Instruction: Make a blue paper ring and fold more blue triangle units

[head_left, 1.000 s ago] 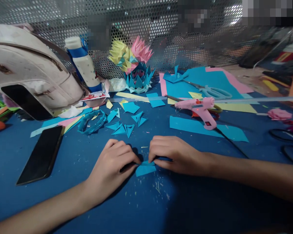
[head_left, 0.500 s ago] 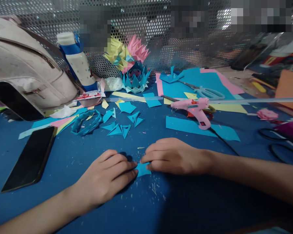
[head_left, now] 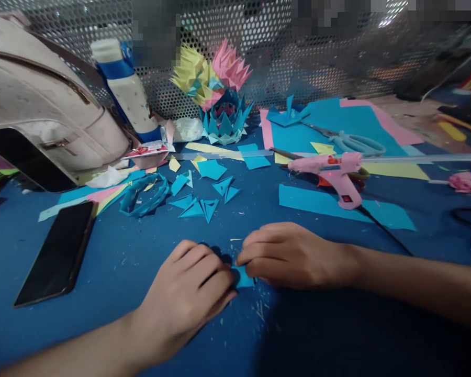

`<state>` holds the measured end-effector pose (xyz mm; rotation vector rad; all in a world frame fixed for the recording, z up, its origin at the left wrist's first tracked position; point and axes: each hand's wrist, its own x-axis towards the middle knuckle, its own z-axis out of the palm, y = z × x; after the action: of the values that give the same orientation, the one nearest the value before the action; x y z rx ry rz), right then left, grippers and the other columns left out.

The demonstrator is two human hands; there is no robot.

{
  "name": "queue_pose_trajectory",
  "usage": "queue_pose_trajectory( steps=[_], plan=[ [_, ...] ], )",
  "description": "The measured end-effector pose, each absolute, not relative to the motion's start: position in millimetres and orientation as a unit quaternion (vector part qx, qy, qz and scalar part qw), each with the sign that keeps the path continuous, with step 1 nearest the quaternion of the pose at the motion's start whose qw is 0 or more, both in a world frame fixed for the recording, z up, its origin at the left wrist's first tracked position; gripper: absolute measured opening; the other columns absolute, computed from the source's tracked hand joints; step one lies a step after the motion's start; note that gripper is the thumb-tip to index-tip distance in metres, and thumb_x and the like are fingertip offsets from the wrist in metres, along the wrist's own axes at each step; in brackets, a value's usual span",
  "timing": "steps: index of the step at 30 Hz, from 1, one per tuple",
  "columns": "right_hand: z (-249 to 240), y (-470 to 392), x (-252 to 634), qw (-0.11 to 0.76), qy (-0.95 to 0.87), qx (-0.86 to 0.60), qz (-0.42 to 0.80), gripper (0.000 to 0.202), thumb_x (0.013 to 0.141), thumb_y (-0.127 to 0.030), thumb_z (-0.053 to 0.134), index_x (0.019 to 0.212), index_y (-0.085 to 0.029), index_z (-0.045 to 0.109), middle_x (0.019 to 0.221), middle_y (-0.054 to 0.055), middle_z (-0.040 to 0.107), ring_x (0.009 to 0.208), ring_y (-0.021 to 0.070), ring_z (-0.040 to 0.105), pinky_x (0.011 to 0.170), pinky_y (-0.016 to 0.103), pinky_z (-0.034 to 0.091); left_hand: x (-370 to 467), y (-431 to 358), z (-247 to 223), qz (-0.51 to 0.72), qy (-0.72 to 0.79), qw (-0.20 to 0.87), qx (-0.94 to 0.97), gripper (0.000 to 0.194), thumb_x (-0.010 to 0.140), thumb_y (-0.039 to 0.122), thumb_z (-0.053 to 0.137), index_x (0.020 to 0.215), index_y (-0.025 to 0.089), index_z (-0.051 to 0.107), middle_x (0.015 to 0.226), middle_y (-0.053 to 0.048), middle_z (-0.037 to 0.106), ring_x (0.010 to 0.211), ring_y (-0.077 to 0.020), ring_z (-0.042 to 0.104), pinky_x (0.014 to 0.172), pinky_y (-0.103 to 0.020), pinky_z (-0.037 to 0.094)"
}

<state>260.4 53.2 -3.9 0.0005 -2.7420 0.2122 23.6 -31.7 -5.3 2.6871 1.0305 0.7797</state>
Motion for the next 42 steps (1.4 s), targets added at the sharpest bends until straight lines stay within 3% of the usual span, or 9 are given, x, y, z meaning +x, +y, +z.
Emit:
queue_pose_trajectory(
  steps=[3, 8, 13, 21, 26, 32, 36, 42],
  plan=[
    [-1.1, 48.8, 259.3, 0.212, -0.977, -0.009, 0.026, 0.024, 0.105, -0.017, 0.04, 0.102, -0.018, 0.064, 0.111, 0.001, 0.072, 0.102, 0.0162, 0.061, 0.079, 0.033, 0.047, 24.1, -31.8, -5.6, 0.256, 0.347, 0.077, 0.899, 0.011, 0.102, 0.019, 0.054, 0.097, 0.015, 0.063, 0.086, -0.003, 0.067, 0.083, -0.0199, 0.057, 0.074, -0.035, 0.036],
    [0.8, 42.5, 258.8, 0.216, -0.976, 0.013, -0.001, 0.023, 0.101, -0.018, 0.048, 0.084, -0.021, 0.063, 0.106, -0.002, 0.073, 0.098, 0.0147, 0.063, 0.071, 0.033, 0.046, 22.6, -34.4, -6.5, 0.255, 0.344, 0.068, 0.901, 0.01, 0.102, 0.018, 0.054, 0.095, 0.015, 0.062, 0.089, -0.004, 0.068, 0.086, -0.0201, 0.058, 0.076, -0.036, 0.037],
    [1.3, 46.0, 259.8, 0.169, -0.985, 0.027, 0.009, 0.026, 0.103, -0.018, 0.045, 0.086, -0.024, 0.064, 0.11, -0.001, 0.073, 0.101, 0.0143, 0.064, 0.071, 0.032, 0.047, 21.5, -35.0, -7.4, 0.251, 0.339, 0.062, 0.904, 0.011, 0.101, 0.016, 0.055, 0.092, 0.014, 0.062, 0.089, -0.004, 0.068, 0.087, -0.0198, 0.06, 0.077, -0.036, 0.038],
    [4.8, 52.7, 261.1, 0.189, -0.981, 0.053, -0.008, 0.025, 0.101, -0.015, 0.048, 0.087, -0.023, 0.068, 0.112, -0.001, 0.073, 0.102, 0.0136, 0.065, 0.077, 0.028, 0.053, 14.0, -38.1, -8.8, 0.239, 0.322, 0.092, 0.912, 0.01, 0.101, 0.014, 0.054, 0.106, 0.016, 0.063, 0.098, -0.005, 0.068, 0.094, -0.0209, 0.06, 0.083, -0.037, 0.04],
    [3.9, 55.0, 263.1, 0.149, -0.986, 0.049, 0.056, 0.028, 0.103, -0.015, 0.042, 0.093, -0.019, 0.067, 0.119, 0.004, 0.071, 0.106, 0.0176, 0.066, 0.077, 0.033, 0.053, 12.1, -38.7, -7.5, 0.24, 0.32, 0.095, 0.912, 0.011, 0.101, 0.015, 0.055, 0.107, 0.016, 0.063, 0.1, -0.005, 0.069, 0.096, -0.0208, 0.061, 0.084, -0.037, 0.041],
    [14.6, 53.2, 258.7, -0.012, -0.967, -0.047, 0.251, 0.026, 0.103, -0.016, 0.042, 0.097, -0.018, 0.067, 0.129, 0.007, 0.066, 0.121, 0.0189, 0.059, 0.098, 0.042, 0.049, 10.3, -39.1, -9.1, 0.236, 0.316, 0.103, 0.913, 0.012, 0.1, 0.013, 0.056, 0.108, 0.016, 0.063, 0.102, -0.006, 0.069, 0.098, -0.0213, 0.061, 0.085, -0.037, 0.041],
    [18.7, 51.7, 257.9, 0.013, -0.951, -0.061, 0.304, 0.025, 0.102, -0.013, 0.043, 0.093, -0.017, 0.066, 0.127, 0.008, 0.067, 0.12, 0.0188, 0.06, 0.1, 0.044, 0.047, 11.6, -39.6, -8.1, 0.234, 0.314, 0.067, 0.918, 0.014, 0.102, 0.014, 0.052, 0.107, 0.015, 0.065, 0.102, -0.006, 0.07, 0.096, -0.0221, 0.061, 0.083, -0.037, 0.038],
    [10.7, 53.1, 262.9, 0.066, -0.986, 0.021, 0.149, 0.027, 0.104, -0.016, 0.041, 0.095, -0.018, 0.067, 0.125, 0.008, 0.068, 0.114, 0.021, 0.062, 0.085, 0.038, 0.052, 16.8, -38.6, -0.7, 0.241, 0.296, -0.032, 0.924, 0.03, 0.106, 0.013, 0.04, 0.103, 0.014, 0.07, 0.096, -0.006, 0.074, 0.09, -0.0212, 0.062, 0.08, -0.036, 0.037]
  ],
)
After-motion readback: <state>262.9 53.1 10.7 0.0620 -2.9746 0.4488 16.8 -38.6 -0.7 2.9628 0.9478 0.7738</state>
